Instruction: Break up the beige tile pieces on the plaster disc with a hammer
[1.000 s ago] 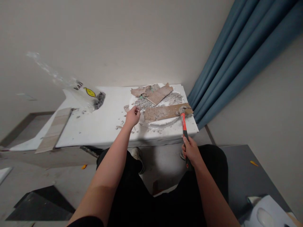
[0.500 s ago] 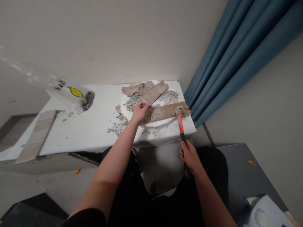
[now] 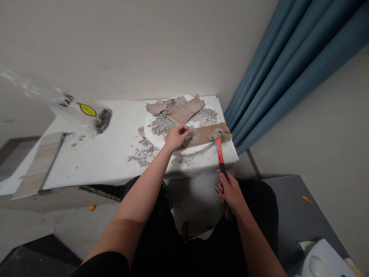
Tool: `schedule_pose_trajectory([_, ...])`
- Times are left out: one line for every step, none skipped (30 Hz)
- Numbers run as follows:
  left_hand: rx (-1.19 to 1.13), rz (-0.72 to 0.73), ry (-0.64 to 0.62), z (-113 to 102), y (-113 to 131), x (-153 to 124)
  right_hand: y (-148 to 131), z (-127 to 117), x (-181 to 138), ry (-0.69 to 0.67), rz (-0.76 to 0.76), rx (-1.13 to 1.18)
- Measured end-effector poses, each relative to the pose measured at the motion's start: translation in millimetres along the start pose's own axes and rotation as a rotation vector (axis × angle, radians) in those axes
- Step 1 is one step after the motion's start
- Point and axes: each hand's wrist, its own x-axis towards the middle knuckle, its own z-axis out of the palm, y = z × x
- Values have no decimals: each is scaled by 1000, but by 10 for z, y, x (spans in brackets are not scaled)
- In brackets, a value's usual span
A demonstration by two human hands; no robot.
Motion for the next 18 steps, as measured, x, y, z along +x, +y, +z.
schedule_pose_trajectory([33, -1, 2, -4, 16, -7, -1, -1, 0, 0, 0, 0])
schedule_pose_trajectory([55, -6, -4, -7, 29, -14, -3, -2, 0, 0, 1, 0])
schedule_pose_trajectory([69, -13, -17, -10, 42, -19, -6, -3, -1, -1, 1, -1])
schedule_pose_trajectory([82, -18, -34, -10, 52, -25, -8, -3, -3, -1, 1, -2])
schedule_pose_trajectory([98, -20, -52, -9, 60, -30, -10, -3, -4, -1, 1, -3])
schedule_pose_trajectory([118, -16, -68, -5, 65, -36, -11, -2, -6, 0, 2, -4])
schedule_pose_trajectory([141, -9, -79, 2, 67, -41, -11, -1, -7, 2, 3, -3])
schedule_pose_trajectory([165, 0, -85, 10, 65, -45, -11, 0, -7, 6, 5, -2])
schedule_pose_trajectory([185, 10, -88, 21, 60, -49, -10, 1, -8, 8, 8, 0])
schedule_pose_trajectory([199, 19, -93, 34, 52, -51, -10, 2, -7, 7, 9, 2])
schedule_pose_trajectory([208, 27, -97, 48, 43, -53, -9, 3, -6, 6, 10, 2])
schedule_pose_trajectory([213, 36, -102, 63, 32, -53, -10, 4, -6, 5, 9, 2])
schedule_pose_trajectory([215, 44, -110, 78, 21, -54, -12, 5, -5, 5, 8, 1])
schedule_pose_trajectory([217, 52, -118, 92, 11, -55, -15, 6, -5, 5, 8, -1])
schedule_pose_trajectory([217, 57, -125, 105, 2, -56, -19, 8, -6, 6, 7, -3])
schedule_pose_trajectory([217, 61, -134, 116, -6, -58, -23, 9, -7, 7, 7, -6])
schedule_pose_trajectory([216, 63, -144, 125, -13, -62, -28, 11, -8, 9, 8, -8])
schedule_pose_trajectory([214, 65, -153, 132, -18, -65, -32, 13, -10, 10, 9, -10])
